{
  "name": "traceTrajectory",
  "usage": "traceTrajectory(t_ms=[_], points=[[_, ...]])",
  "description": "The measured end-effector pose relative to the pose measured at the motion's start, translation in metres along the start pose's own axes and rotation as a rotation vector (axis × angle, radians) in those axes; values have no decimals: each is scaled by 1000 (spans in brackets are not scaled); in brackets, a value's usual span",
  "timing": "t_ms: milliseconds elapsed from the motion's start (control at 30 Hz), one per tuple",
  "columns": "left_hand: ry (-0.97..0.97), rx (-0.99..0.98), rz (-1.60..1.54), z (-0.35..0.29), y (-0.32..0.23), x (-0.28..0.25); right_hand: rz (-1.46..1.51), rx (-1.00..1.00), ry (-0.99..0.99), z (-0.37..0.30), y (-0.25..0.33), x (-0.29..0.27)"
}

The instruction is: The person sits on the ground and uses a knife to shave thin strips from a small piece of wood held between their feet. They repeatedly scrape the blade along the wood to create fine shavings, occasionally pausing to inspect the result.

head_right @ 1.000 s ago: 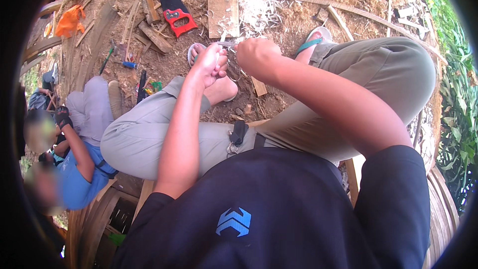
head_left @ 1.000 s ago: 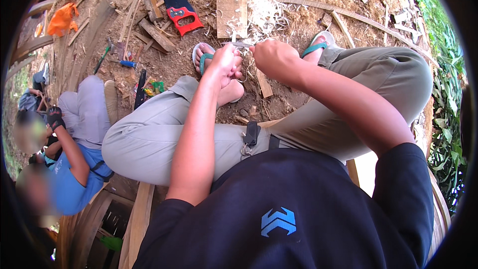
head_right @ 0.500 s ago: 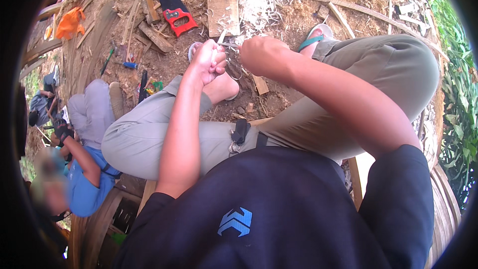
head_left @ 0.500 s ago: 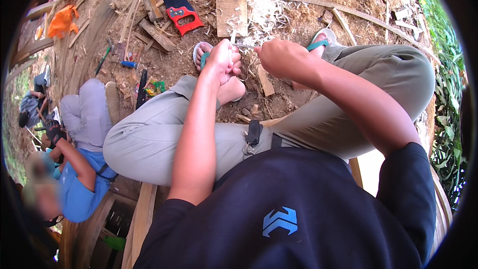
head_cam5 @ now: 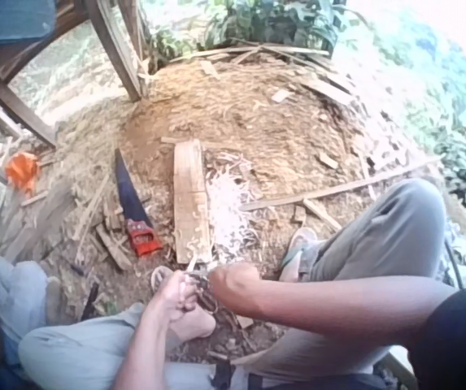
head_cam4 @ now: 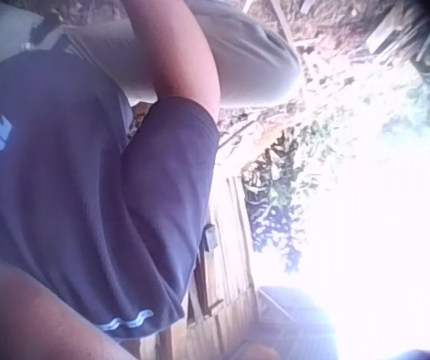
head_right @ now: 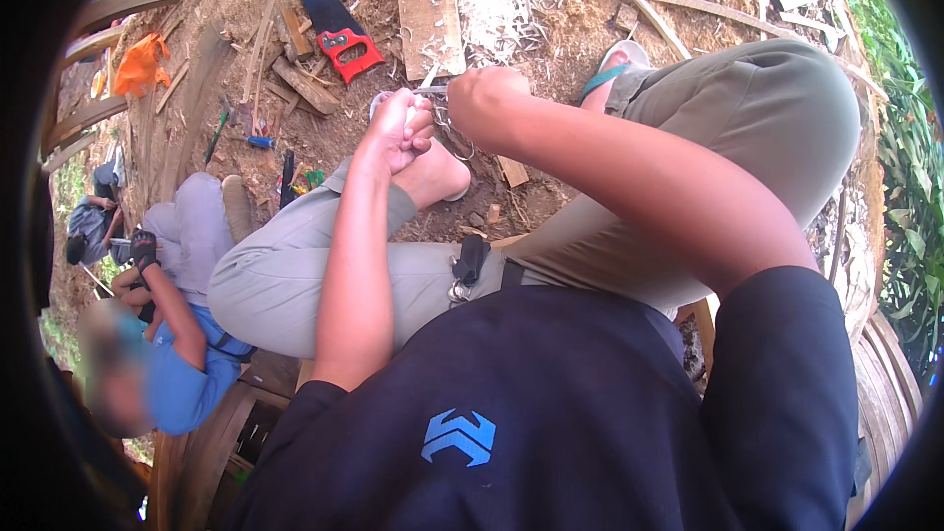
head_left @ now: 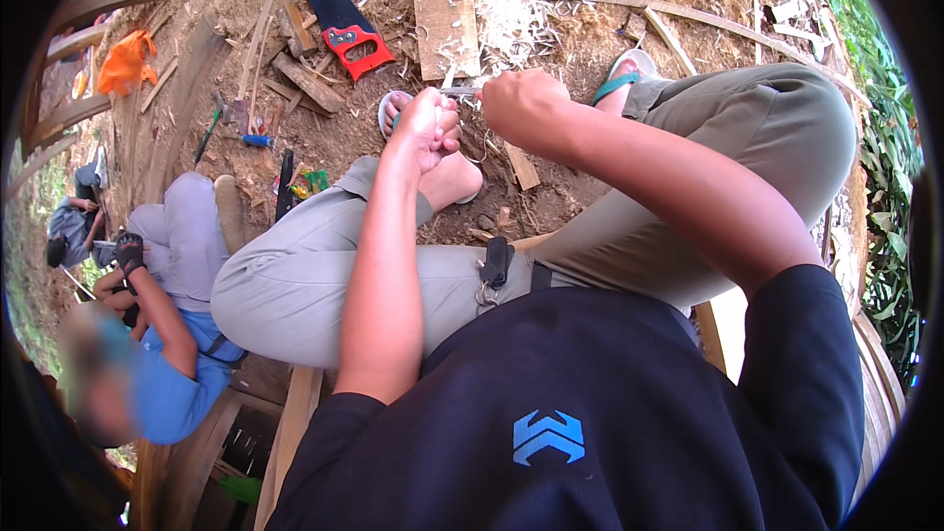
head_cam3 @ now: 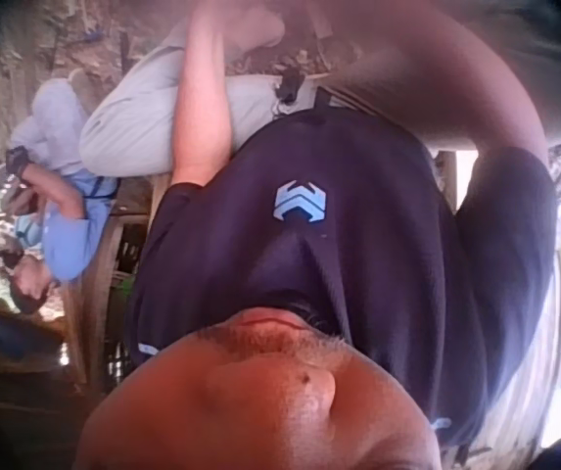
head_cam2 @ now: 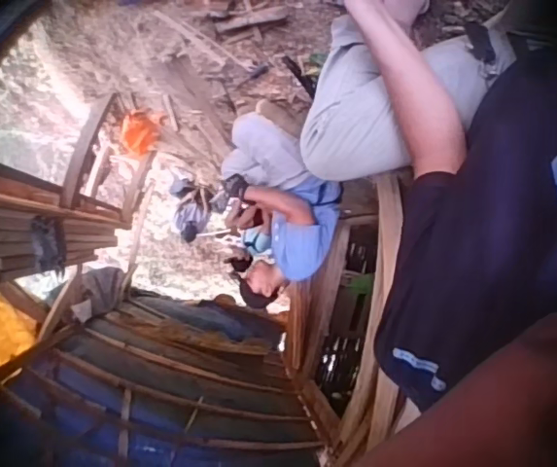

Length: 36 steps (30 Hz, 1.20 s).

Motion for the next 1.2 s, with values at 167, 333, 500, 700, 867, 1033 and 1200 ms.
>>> traceTrajectory(t_ms=[167,333,500,700,867,1033,1200], points=[[-68,6,79,1,2,11,-67,3,-61,20,3,-1],[-55,18,118,5,4,15,-131,-36,-245,42,-7,-1],[11,0,69,-2,-1,8,83,-92,-107,21,-13,-3],[46,-6,28,9,1,-2,-82,-175,-322,-1,1,8],[-3,17,59,8,4,3,-127,-165,-334,-6,3,7],[-61,8,126,7,7,5,-17,-53,-109,19,2,7],[-77,13,159,6,7,11,48,-18,-186,69,-24,19]])
Point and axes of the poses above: each hand's wrist, its own z-axis towards the middle knuckle, its own x-axis out of the palm, y = z × x, the point moved 8 cm from there along z, towards the middle knuckle, and after that the axes turned 13 degrees about y, right-handed, at the moved point
